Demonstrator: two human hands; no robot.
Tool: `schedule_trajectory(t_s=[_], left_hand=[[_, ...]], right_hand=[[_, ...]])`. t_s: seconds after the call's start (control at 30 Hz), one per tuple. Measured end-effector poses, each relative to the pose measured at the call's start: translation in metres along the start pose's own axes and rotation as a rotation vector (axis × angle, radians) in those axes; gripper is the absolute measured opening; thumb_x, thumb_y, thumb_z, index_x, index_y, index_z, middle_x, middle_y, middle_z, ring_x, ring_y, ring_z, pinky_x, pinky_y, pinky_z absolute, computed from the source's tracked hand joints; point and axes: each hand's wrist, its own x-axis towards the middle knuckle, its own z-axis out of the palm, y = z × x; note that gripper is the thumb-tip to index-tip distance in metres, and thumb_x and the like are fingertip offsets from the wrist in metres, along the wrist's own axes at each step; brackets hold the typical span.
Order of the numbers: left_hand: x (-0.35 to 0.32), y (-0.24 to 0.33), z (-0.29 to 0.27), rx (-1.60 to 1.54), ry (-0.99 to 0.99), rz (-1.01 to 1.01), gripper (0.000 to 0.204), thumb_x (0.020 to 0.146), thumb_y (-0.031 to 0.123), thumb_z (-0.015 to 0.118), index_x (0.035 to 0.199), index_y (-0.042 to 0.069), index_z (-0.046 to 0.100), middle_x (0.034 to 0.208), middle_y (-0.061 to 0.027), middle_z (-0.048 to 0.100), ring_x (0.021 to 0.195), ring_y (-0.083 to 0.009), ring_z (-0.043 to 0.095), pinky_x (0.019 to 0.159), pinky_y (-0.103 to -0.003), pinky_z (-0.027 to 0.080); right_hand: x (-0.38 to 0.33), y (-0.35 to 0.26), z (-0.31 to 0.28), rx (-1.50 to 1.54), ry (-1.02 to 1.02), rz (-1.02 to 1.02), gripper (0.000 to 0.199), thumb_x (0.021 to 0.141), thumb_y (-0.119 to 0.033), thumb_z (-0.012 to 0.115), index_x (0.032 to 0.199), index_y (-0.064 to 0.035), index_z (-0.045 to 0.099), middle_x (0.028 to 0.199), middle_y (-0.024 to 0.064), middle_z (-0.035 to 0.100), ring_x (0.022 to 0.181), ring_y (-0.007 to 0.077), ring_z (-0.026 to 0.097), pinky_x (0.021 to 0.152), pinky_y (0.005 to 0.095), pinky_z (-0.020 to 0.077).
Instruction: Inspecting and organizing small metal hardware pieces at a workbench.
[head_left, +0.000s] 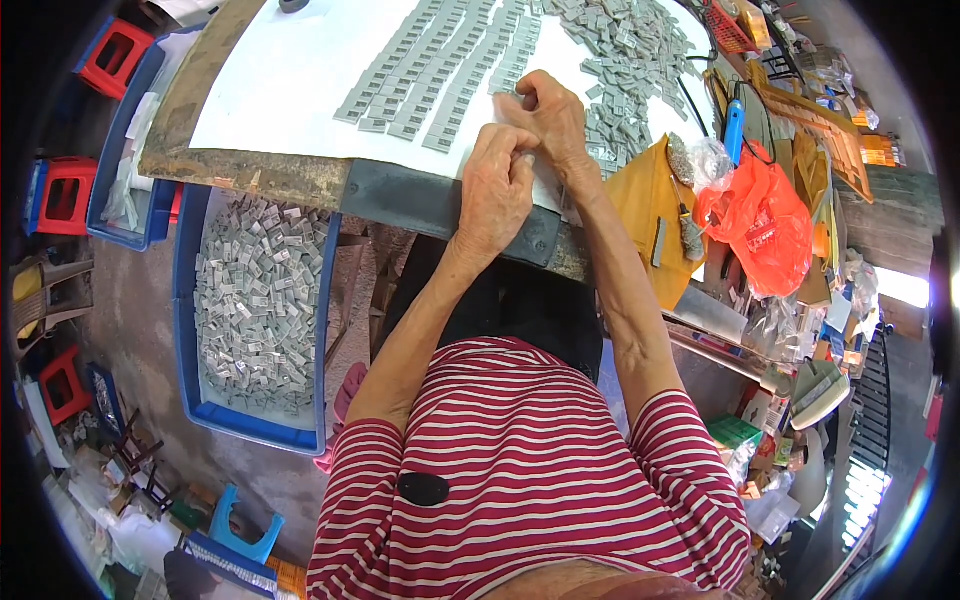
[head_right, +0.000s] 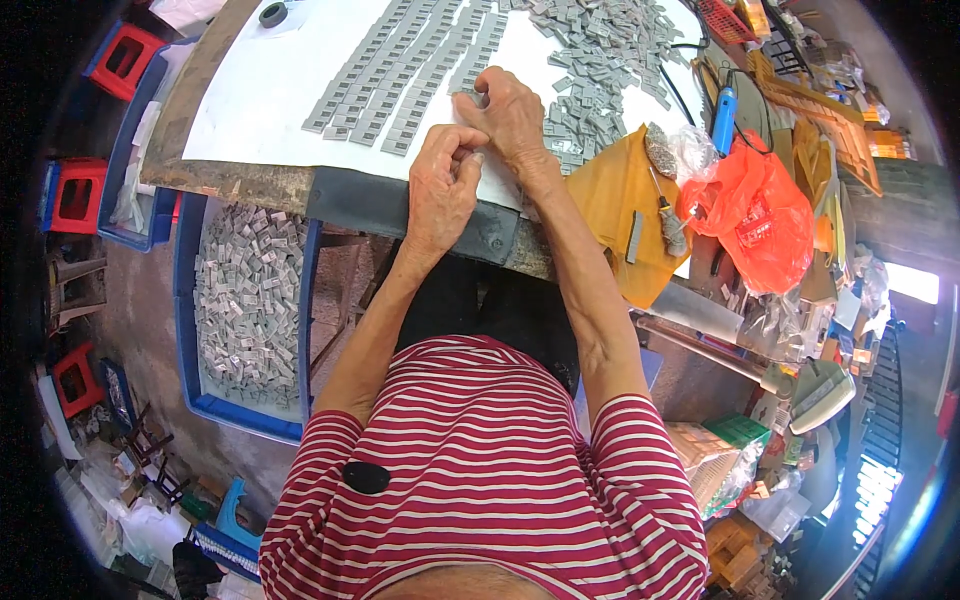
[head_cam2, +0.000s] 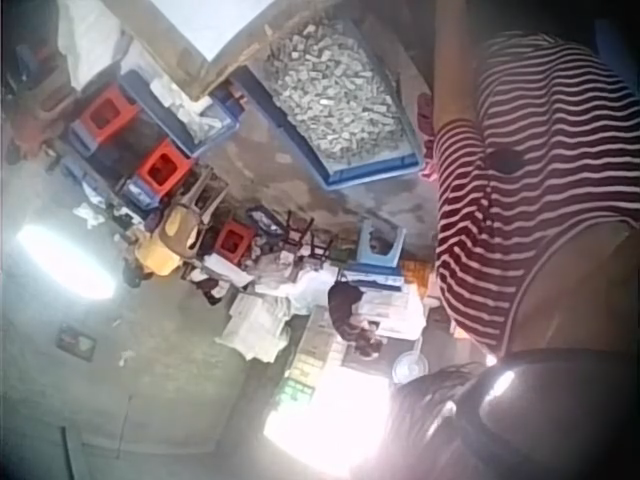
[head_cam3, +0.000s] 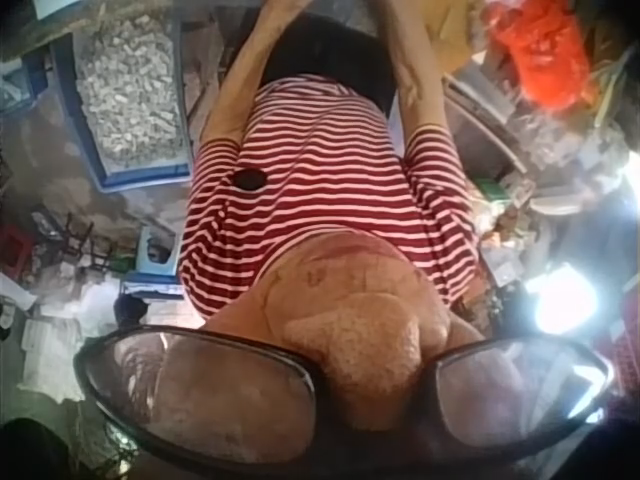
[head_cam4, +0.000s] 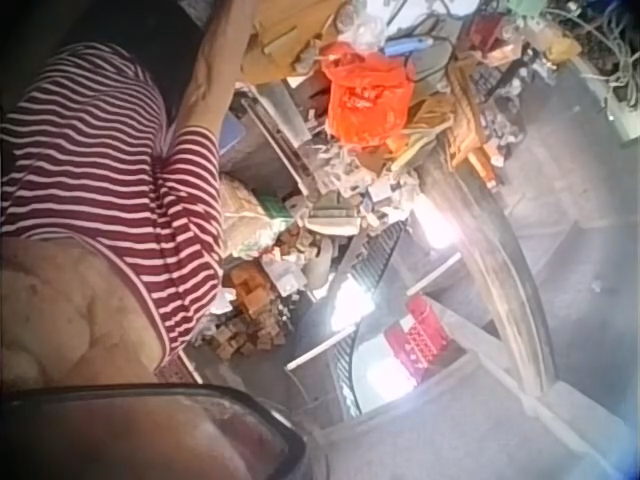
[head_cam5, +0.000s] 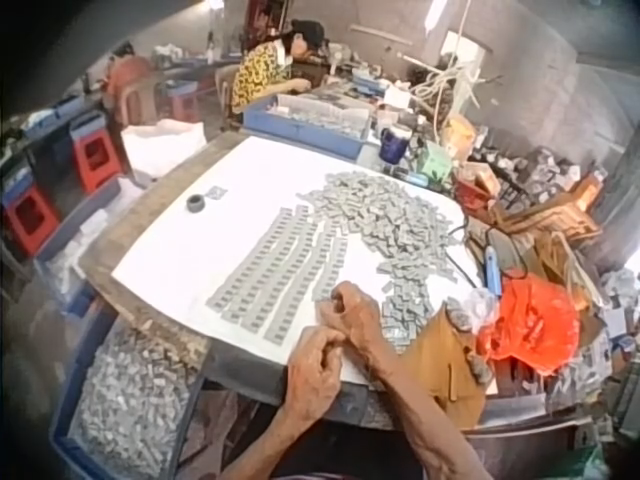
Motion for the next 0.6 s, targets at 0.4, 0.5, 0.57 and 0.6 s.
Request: schedule_trajectory(t_s=[0.4,0.5,0.57,0.6], left_hand=[[0.002,0.001,0.003,0.006,-0.037,0.007,0.020,0.072,-0.009,0.049,0.088,-0.001,0.055,0.085,-0.0136,0.050,0.069,-0.0260,0.052,0.061,-0.033,0.043],[0.002,-0.002,0.001,0.066,-0.044,0.041,0.020,0.071,-0.008,0.050,0.088,0.000,0.055,0.085,-0.0139,0.051,0.071,-0.0267,0.053,0.062,-0.034,0.043],[0.003,0.001,0.003,0.099,-0.071,0.048,0.020,0.072,-0.008,0.050,0.089,0.000,0.055,0.085,-0.0139,0.051,0.072,-0.0270,0.053,0.063,-0.035,0.043],[0.003,0.001,0.003,0.134,-0.087,0.055,0.020,0.072,-0.008,0.050,0.089,0.000,0.056,0.085,-0.0139,0.051,0.073,-0.0272,0.053,0.063,-0.035,0.043]], right_hand=[[0.000,0.009,-0.027,0.423,0.001,0.110,0.016,0.079,-0.014,0.062,0.083,0.0012,0.061,0.061,0.0023,0.057,0.053,0.0072,0.052,0.047,0.0214,0.0417],[-0.002,-0.010,-0.063,0.526,0.044,0.196,0.011,0.080,-0.010,0.061,0.083,-0.0001,0.062,0.061,0.0002,0.055,0.052,0.0048,0.050,0.045,0.0178,0.0374],[-0.010,-0.010,-0.082,0.590,0.110,0.190,0.015,0.079,-0.011,0.060,0.082,0.0034,0.059,0.057,0.0021,0.055,0.050,0.0069,0.052,0.047,0.0206,0.0408],[-0.015,-0.012,-0.092,0.609,0.114,0.216,0.013,0.080,-0.009,0.059,0.083,0.0029,0.059,0.059,0.0017,0.055,0.052,0.0062,0.052,0.047,0.0199,0.0402]])
